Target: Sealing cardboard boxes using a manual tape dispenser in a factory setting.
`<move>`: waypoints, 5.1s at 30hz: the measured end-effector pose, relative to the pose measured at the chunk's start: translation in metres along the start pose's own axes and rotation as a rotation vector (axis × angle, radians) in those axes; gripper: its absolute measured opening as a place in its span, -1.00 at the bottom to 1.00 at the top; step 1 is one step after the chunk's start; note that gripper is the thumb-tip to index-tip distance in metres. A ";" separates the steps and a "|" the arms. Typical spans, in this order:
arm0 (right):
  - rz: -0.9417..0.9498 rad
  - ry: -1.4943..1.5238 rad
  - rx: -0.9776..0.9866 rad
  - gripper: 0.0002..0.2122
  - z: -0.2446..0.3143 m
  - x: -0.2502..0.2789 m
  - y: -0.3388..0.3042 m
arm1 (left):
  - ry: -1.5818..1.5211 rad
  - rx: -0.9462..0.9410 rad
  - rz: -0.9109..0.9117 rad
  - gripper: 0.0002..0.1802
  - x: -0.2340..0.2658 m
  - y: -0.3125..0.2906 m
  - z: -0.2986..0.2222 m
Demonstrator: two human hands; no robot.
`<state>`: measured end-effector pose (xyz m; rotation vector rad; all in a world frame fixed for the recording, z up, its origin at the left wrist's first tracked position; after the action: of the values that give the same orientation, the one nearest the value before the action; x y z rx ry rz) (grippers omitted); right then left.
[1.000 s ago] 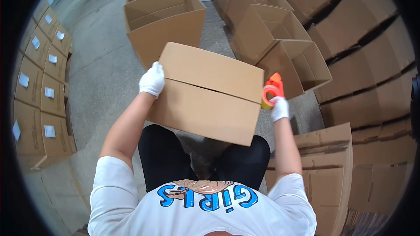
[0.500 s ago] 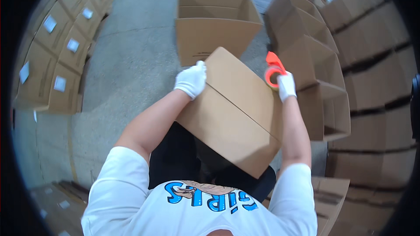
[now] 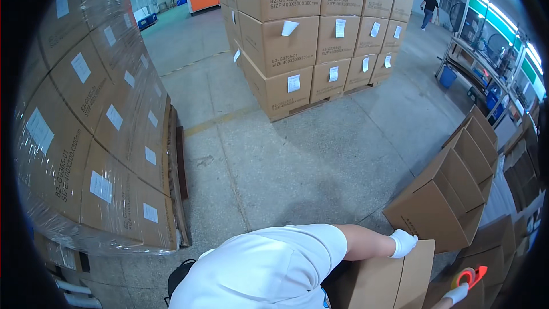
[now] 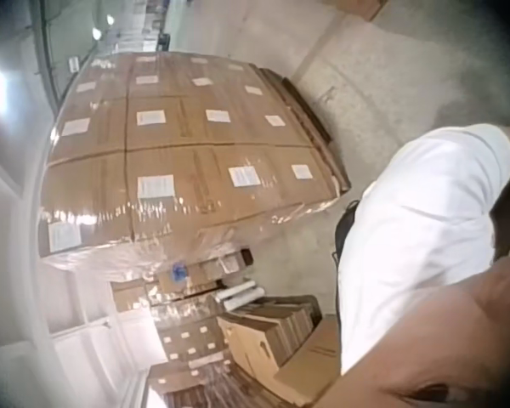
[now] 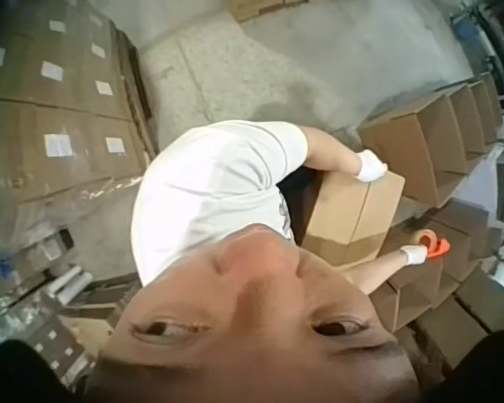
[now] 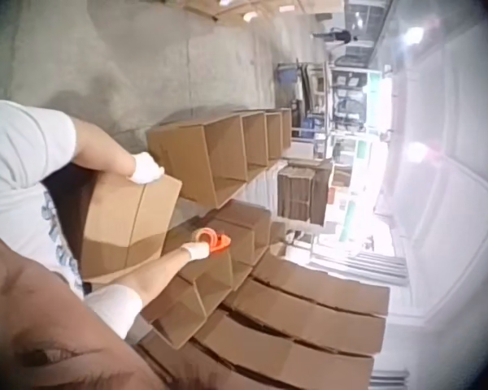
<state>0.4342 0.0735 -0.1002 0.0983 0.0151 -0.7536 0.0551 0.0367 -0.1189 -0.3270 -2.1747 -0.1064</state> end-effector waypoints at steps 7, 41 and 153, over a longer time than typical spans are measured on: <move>0.681 -0.133 0.067 -0.81 0.037 -0.083 -0.110 | 0.179 -0.066 -0.141 -0.67 0.005 -0.009 0.006; 0.278 -0.487 0.599 -0.56 0.045 -0.095 -0.274 | -0.188 -0.473 -0.486 -0.74 0.034 -0.020 0.011; 0.408 -1.033 0.304 -0.52 0.069 0.256 -0.393 | 0.297 -0.916 0.165 -0.22 -0.103 -0.239 -0.181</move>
<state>0.3511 -0.3925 -0.0770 -0.0092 -1.0744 -0.3242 0.1897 -0.2490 -0.0852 -0.9302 -1.6752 -1.0011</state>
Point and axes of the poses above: each hand's wrist, its own y-axis towards the middle knuckle, its own x-axis out of the back of the hand, z = x × y, the point moved 2 cm from there along y, towards the middle knuckle, and after that the axes turned 4 degrees about x, right-handed, at the moved point
